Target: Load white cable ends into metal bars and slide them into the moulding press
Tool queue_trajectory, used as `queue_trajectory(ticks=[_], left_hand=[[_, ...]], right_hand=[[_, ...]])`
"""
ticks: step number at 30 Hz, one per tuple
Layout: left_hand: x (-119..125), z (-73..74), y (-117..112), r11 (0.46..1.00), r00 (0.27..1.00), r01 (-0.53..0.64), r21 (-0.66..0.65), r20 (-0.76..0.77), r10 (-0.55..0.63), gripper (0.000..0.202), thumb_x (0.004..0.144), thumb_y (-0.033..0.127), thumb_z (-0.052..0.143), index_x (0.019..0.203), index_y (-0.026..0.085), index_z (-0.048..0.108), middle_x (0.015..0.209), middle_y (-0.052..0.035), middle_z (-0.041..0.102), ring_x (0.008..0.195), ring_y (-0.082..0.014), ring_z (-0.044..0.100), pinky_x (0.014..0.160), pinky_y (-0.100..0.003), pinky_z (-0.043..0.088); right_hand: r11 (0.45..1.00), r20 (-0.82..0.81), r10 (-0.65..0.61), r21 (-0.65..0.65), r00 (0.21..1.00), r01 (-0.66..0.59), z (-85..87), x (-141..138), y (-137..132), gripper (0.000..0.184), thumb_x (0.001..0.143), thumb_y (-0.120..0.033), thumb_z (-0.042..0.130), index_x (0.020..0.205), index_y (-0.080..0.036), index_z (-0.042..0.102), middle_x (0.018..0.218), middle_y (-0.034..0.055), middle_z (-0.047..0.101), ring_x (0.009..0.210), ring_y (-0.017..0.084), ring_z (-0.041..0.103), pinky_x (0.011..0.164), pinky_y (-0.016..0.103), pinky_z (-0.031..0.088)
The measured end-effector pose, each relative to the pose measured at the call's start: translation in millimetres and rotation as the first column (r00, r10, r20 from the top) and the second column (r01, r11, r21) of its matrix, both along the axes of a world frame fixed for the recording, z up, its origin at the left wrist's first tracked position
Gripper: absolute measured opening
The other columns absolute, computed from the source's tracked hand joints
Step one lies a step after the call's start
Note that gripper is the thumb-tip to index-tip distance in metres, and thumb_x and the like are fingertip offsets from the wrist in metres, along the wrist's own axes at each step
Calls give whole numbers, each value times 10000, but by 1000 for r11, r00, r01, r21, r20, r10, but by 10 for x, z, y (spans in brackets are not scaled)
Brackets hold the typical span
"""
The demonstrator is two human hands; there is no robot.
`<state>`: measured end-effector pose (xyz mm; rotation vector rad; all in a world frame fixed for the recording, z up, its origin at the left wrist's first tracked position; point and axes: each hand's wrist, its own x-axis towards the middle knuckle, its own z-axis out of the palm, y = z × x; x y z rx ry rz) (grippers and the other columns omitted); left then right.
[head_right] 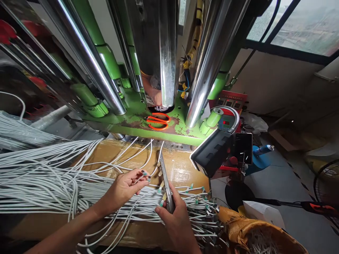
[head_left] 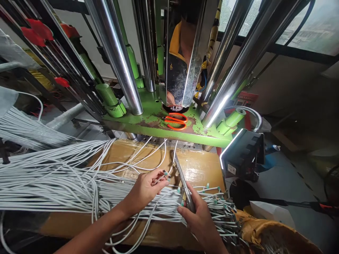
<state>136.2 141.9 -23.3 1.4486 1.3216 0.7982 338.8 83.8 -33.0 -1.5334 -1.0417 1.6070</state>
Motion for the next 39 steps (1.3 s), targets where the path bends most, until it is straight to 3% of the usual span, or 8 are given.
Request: queue_trajectory(ticks=[4,9,19,27,31,34,37,39], left_hand=[[-25,-61,50,911,951,258,322,-250,-181,124,909,241,545,979,182,628,810,-7,701,728,-140,661,697,-218,507],[-13,-184,155,736,896,441,513,-299,-328,253,920,116,445,1047,157,660,965,-69,734,891,-167,691,807,-246,534],[8,-200,208,692,887,458,558,-335,-317,304,904,75,418,1096,137,645,946,-95,728,886,-177,693,799,-264,565],[7,-220,196,675,893,445,588,-346,-287,294,898,65,433,1089,136,645,935,-86,726,856,-171,696,769,-255,569],[57,-190,215,717,906,417,559,-316,-280,280,903,91,436,1058,141,664,948,-91,728,863,-177,692,772,-266,563],[131,-141,209,821,933,344,455,-264,-244,206,914,159,479,906,152,685,839,-67,720,779,-170,679,716,-257,548],[158,-94,174,950,986,104,294,-153,-61,98,870,230,590,928,162,631,744,-12,685,679,-145,658,630,-221,533],[133,-54,155,964,992,-47,263,-102,76,195,850,253,624,1025,171,594,787,-2,691,705,-141,665,655,-218,536]], right_hand=[[1000,-35,-26,-9,999,26,26,-16,9,776,690,-302,721,1403,-163,448,1089,72,673,864,191,598,805,301,486],[999,-33,-41,-14,999,40,68,-36,26,767,662,-283,706,1386,-173,478,1149,68,661,845,184,604,802,289,495],[1000,-51,23,-7,998,-23,-59,32,10,781,682,-217,689,1419,-200,433,874,24,674,788,188,593,738,280,503],[1000,-78,-3,-17,997,1,-16,4,13,760,665,-189,674,1396,-193,465,894,25,653,786,177,568,740,273,488],[1000,-31,10,-7,999,-10,23,-11,28,732,676,-220,689,1380,-203,488,825,3,638,763,176,555,750,283,479],[1000,-18,-5,17,1000,6,21,3,35,703,659,-295,731,1333,-216,546,777,-9,628,732,177,550,735,281,478],[999,-39,-42,31,998,43,-4,83,7,717,652,-357,746,1326,-202,555,760,-6,624,732,183,556,731,287,476],[997,-43,-64,40,997,66,-27,162,-34,745,643,-354,754,1338,-189,542,765,-3,626,728,183,558,723,289,473]])
